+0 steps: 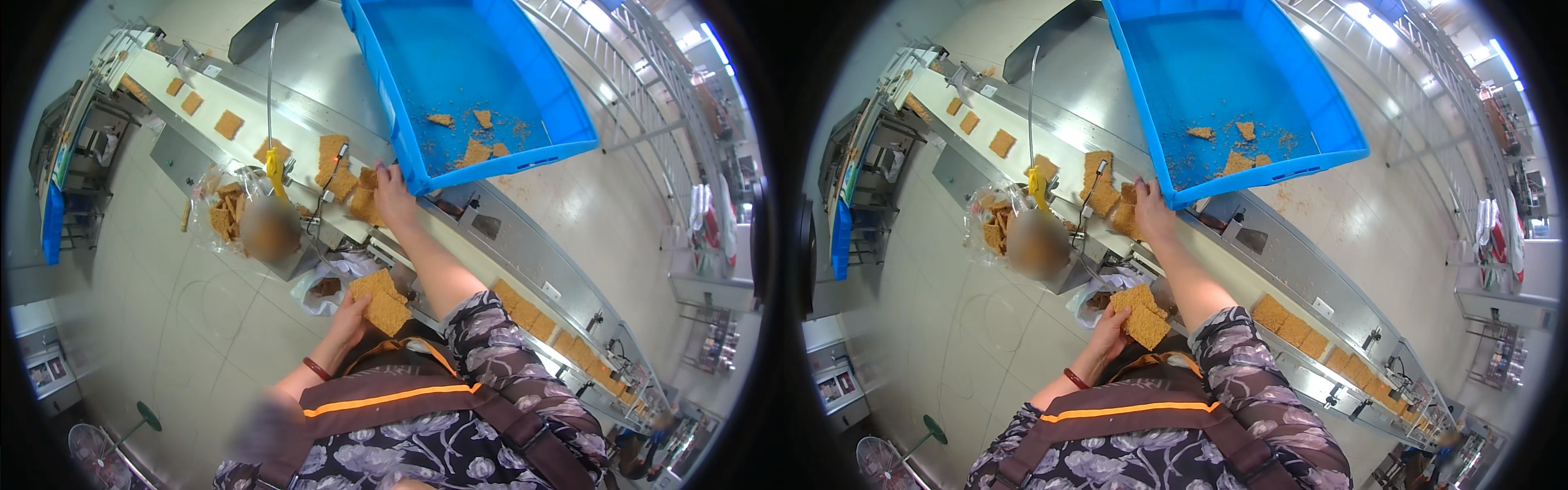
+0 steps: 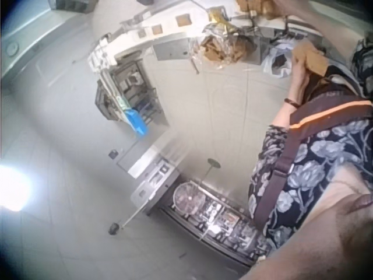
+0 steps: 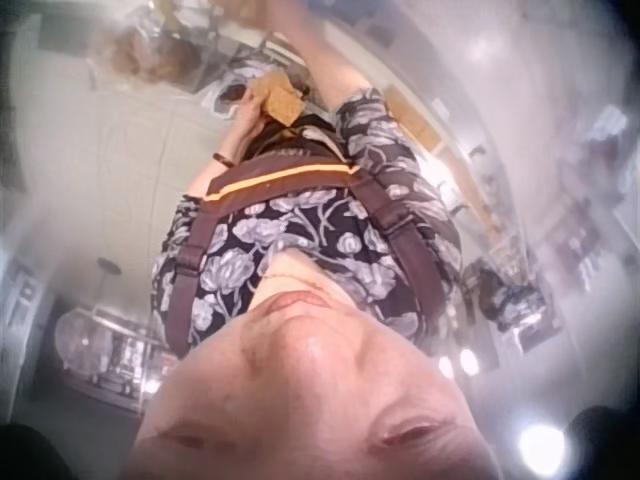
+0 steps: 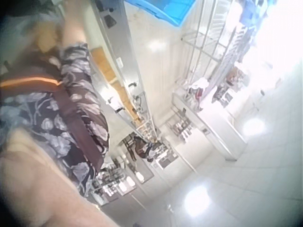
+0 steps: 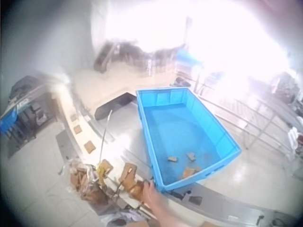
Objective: The person picks rectangular biscuits from a blue bin and places them one by one onto a moving conveyor belt. The person repeatedly refills the bin and continues arranging the biscuits in a single file on the belt.
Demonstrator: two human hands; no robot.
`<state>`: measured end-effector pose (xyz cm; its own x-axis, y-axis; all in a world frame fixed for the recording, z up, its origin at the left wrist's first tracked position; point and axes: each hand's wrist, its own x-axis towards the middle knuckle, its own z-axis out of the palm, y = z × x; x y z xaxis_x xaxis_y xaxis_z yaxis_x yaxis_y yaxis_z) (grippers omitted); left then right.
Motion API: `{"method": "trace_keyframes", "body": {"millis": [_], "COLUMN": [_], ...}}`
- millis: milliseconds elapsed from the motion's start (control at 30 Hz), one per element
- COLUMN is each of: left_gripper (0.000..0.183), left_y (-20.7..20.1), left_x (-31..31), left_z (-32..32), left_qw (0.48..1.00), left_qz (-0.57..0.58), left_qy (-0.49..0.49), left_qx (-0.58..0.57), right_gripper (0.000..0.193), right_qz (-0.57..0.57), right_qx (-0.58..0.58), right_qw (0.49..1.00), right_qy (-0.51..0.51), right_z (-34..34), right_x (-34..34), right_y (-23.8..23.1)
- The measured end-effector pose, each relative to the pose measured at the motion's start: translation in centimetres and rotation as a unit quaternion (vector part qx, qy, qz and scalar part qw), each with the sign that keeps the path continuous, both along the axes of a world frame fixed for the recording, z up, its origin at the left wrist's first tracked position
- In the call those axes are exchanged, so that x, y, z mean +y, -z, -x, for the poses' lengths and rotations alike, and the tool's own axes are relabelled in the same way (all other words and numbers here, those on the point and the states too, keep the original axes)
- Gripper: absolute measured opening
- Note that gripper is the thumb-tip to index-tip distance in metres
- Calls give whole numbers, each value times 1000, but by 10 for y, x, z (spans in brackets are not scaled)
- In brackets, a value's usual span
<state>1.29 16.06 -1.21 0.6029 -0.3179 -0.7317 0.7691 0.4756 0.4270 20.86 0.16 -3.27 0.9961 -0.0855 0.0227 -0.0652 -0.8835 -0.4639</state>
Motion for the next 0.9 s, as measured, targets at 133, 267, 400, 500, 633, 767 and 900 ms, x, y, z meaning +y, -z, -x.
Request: {"method": "trace_keyframes", "body": {"millis": [133,267,400,500,633,767,900], "left_gripper": [35,35,36,36,36,36,37], "left_y": [5,5,3,7,5,-5,1], "left_x": [-4,-9,-19,-30,-48,-60,-60], "left_z": [-5,-17,-25,-29,-32,-31,-28], "left_qw": [999,999,998,994,987,987,983], "left_qz": [-8,-15,-6,-23,-33,-41,-31], "left_qy": [28,44,65,104,156,155,183], "left_qx": [-16,-12,-7,-10,-21,-5,-13], "right_gripper": [41,27,27,29,26,24,33], "right_qz": [-45,-100,-255,-315,-354,153,127], "right_qx": [-133,-115,-120,31,28,16,68], "right_qw": [988,980,920,886,877,941,940], "right_qy": [-59,130,273,340,323,300,308], "right_z": [39,131,221,281,300,296,284], "right_x": [-22,-65,-149,-211,-240,-230,-194], "right_y": [24,26,-6,-6,6,-7,-22]}}
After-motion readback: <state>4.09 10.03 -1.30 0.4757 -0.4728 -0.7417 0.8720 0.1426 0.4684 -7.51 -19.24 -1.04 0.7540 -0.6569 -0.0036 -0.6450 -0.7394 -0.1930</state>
